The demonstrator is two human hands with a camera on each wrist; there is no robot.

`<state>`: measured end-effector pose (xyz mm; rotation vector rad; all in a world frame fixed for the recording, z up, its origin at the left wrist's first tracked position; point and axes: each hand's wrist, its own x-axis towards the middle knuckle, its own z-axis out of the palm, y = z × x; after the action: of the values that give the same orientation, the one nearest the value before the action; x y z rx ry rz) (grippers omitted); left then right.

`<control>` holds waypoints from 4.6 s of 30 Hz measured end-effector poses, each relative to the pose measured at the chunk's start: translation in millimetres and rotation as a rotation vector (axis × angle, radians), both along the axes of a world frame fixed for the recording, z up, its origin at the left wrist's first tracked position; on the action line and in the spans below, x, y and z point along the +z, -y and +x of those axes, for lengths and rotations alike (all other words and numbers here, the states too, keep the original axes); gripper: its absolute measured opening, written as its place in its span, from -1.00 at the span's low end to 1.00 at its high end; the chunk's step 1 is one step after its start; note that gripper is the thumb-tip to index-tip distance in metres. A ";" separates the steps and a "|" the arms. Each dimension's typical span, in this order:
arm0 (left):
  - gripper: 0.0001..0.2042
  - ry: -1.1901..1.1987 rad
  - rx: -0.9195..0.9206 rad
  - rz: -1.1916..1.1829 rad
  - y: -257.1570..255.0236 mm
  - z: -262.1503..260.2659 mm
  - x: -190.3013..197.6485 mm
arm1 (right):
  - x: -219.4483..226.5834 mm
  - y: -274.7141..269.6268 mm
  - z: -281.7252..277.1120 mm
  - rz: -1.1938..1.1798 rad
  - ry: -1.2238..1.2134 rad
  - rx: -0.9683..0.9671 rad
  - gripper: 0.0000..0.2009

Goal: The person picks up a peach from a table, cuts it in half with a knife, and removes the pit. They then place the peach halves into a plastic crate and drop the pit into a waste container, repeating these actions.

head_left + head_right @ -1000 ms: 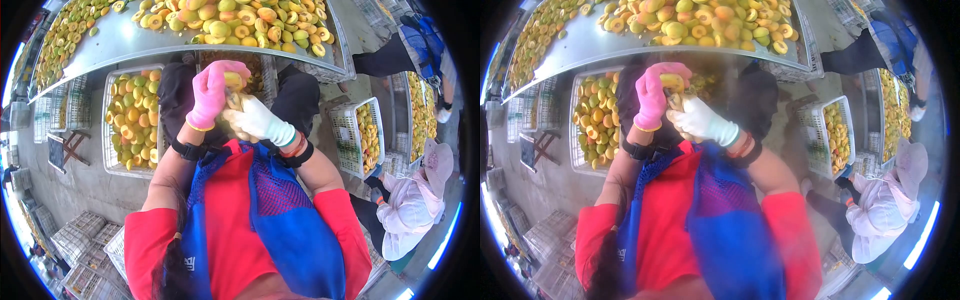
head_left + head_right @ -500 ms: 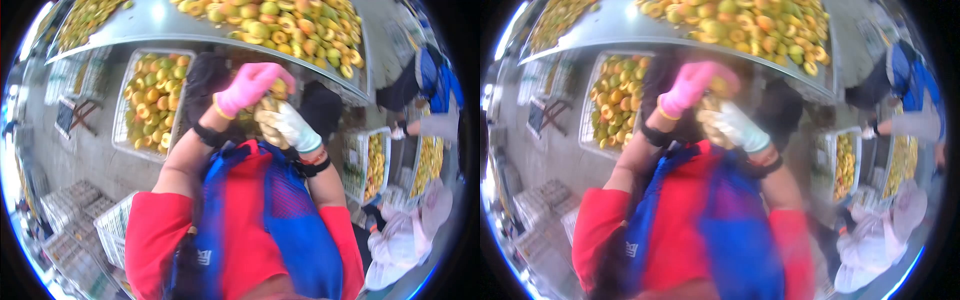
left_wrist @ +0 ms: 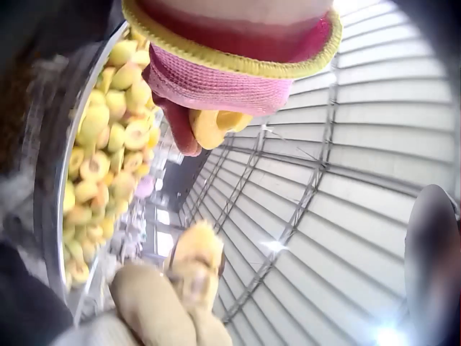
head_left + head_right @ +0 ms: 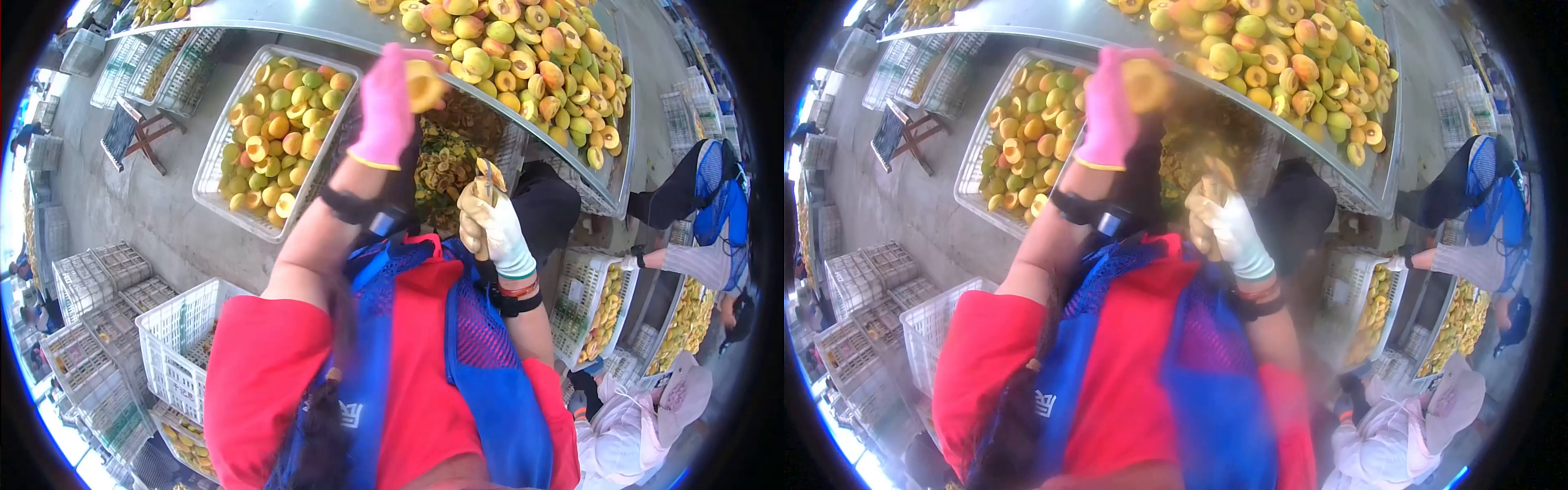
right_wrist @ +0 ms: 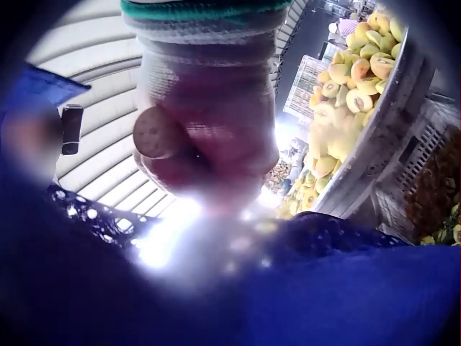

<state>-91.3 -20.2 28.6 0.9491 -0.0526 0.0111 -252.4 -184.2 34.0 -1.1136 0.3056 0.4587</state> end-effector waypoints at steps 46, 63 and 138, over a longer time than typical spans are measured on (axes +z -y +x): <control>-0.52 0.628 0.398 1.560 -113.6 256.3 -95.6 | -51.5 -5.0 53.0 -0.454 -0.326 0.021 -0.83; -0.42 0.596 -0.461 1.754 -23.5 241.0 -108.4 | -53.3 13.4 46.6 -0.486 -0.164 0.004 -0.77; -0.56 -0.346 0.326 1.125 -171.6 25.8 -156.4 | -14.6 19.9 -13.4 -0.343 -0.074 -0.026 -0.78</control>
<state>-65.5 151.4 -127.8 2.0613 0.4635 0.1286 -265.8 -204.1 19.4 -1.4260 0.4760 0.4348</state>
